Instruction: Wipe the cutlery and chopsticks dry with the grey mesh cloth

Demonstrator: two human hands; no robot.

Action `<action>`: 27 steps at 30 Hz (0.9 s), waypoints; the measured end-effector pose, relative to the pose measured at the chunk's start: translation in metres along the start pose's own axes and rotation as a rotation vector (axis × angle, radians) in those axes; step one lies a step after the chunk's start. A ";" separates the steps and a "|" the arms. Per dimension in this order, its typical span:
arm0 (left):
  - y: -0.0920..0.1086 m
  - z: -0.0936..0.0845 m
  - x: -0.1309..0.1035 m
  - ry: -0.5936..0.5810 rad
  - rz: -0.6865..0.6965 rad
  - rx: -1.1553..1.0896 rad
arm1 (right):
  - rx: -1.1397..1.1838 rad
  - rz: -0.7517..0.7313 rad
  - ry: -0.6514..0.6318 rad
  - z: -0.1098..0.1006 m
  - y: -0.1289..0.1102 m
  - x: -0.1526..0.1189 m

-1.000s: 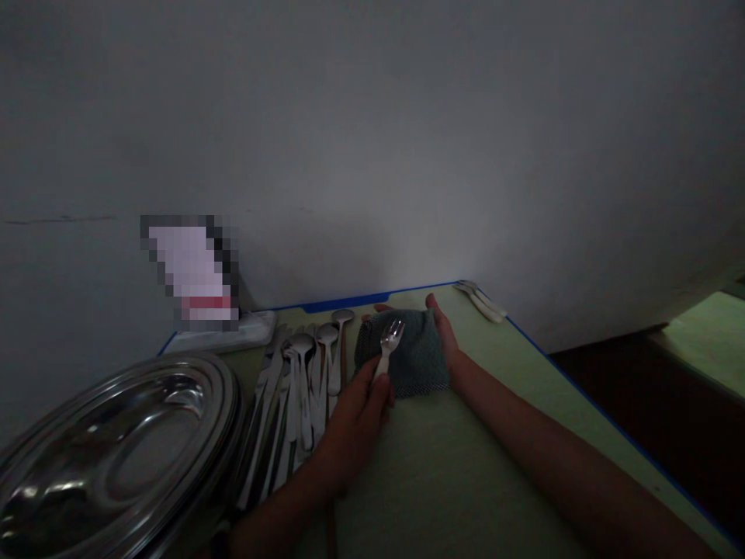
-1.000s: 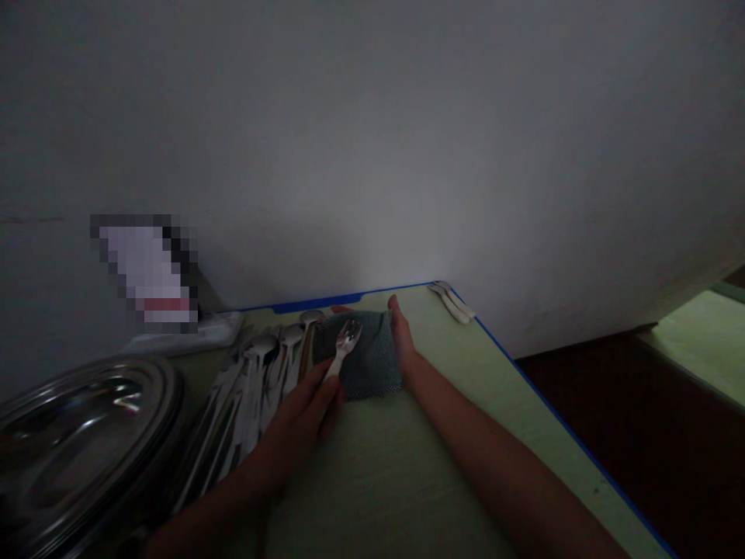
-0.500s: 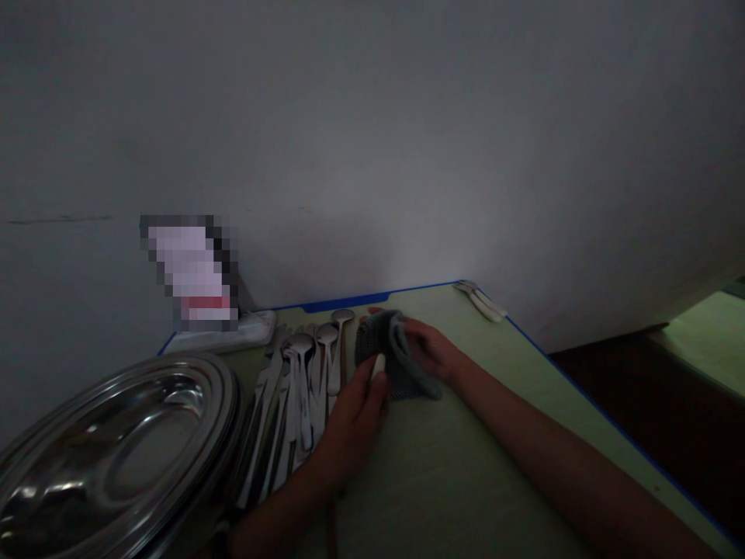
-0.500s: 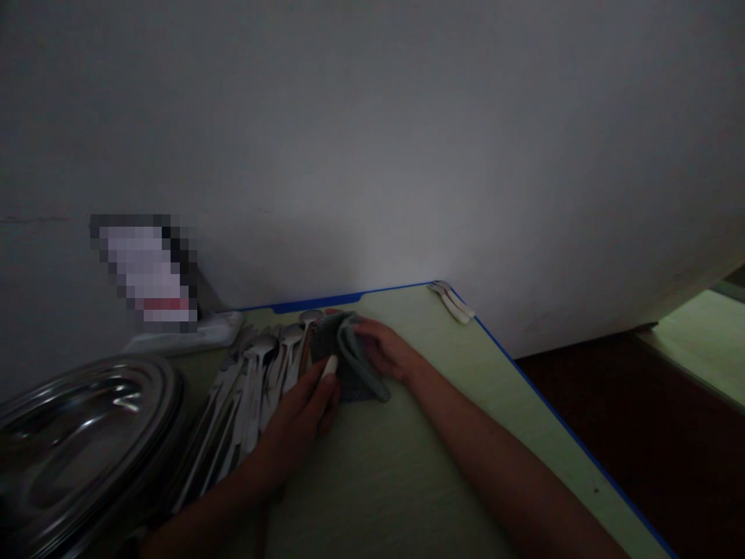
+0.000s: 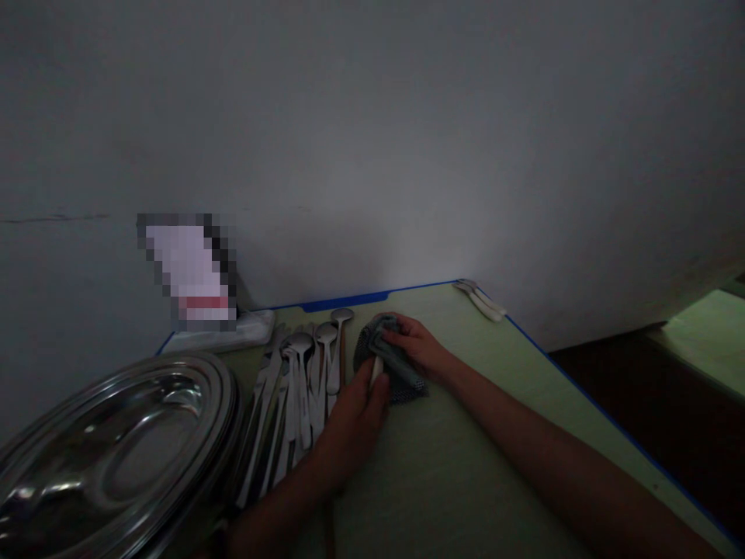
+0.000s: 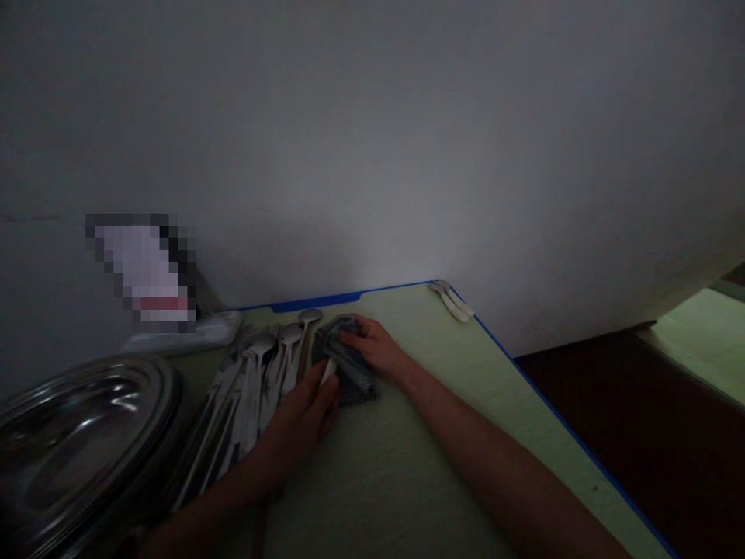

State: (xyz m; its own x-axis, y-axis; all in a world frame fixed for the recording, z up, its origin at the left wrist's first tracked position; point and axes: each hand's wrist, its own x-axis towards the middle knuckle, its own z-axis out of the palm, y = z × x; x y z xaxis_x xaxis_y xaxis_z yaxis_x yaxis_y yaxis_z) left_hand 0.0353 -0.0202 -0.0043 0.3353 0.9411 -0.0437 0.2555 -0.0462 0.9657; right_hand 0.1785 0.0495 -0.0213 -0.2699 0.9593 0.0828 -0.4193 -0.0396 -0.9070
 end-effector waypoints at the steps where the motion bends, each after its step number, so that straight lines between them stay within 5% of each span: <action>1: 0.001 0.000 0.000 -0.005 0.002 0.037 | -0.010 -0.005 0.005 0.000 0.000 0.000; 11: 0.011 -0.002 -0.005 -0.108 0.119 0.111 | 0.121 0.148 0.086 0.003 -0.008 -0.001; 21: 0.013 -0.002 -0.008 -0.113 -0.025 -0.080 | 0.234 0.124 0.300 0.000 -0.010 0.004; 27: 0.012 -0.005 -0.010 -0.277 0.018 -0.190 | 0.249 0.158 0.292 -0.004 -0.008 0.005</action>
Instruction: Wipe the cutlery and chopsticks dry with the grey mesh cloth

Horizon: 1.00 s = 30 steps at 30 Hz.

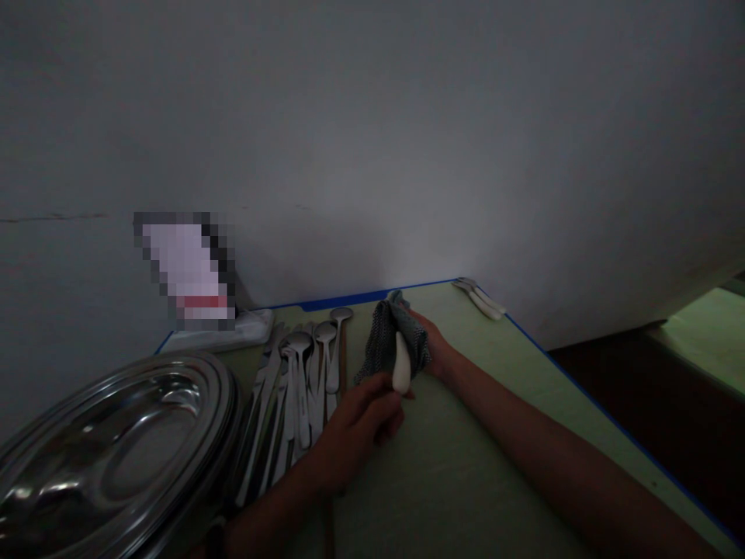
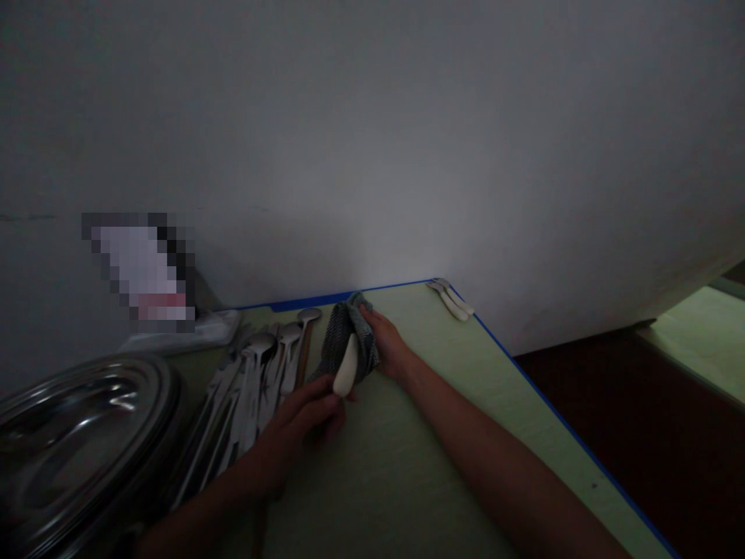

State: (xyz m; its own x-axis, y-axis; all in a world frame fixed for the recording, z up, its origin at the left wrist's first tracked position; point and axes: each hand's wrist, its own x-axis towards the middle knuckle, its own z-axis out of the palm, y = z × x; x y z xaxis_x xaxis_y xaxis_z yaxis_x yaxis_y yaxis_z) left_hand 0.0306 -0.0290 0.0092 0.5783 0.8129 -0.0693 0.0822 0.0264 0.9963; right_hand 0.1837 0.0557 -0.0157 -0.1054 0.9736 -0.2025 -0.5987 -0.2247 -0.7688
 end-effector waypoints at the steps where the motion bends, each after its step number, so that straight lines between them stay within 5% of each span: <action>1: 0.000 0.000 0.000 -0.004 -0.002 0.013 | 0.004 0.008 -0.012 0.000 0.000 0.000; 30: -0.002 0.000 0.008 0.030 -0.133 -0.031 | 0.049 0.051 -0.083 -0.008 0.002 0.005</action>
State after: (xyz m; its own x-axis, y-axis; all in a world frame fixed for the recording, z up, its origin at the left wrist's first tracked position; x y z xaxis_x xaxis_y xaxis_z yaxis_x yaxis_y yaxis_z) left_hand 0.0351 -0.0224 0.0069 0.5394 0.8179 -0.2001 0.1312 0.1531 0.9795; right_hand 0.1886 0.0603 -0.0229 -0.2010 0.9615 -0.1874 -0.6288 -0.2734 -0.7280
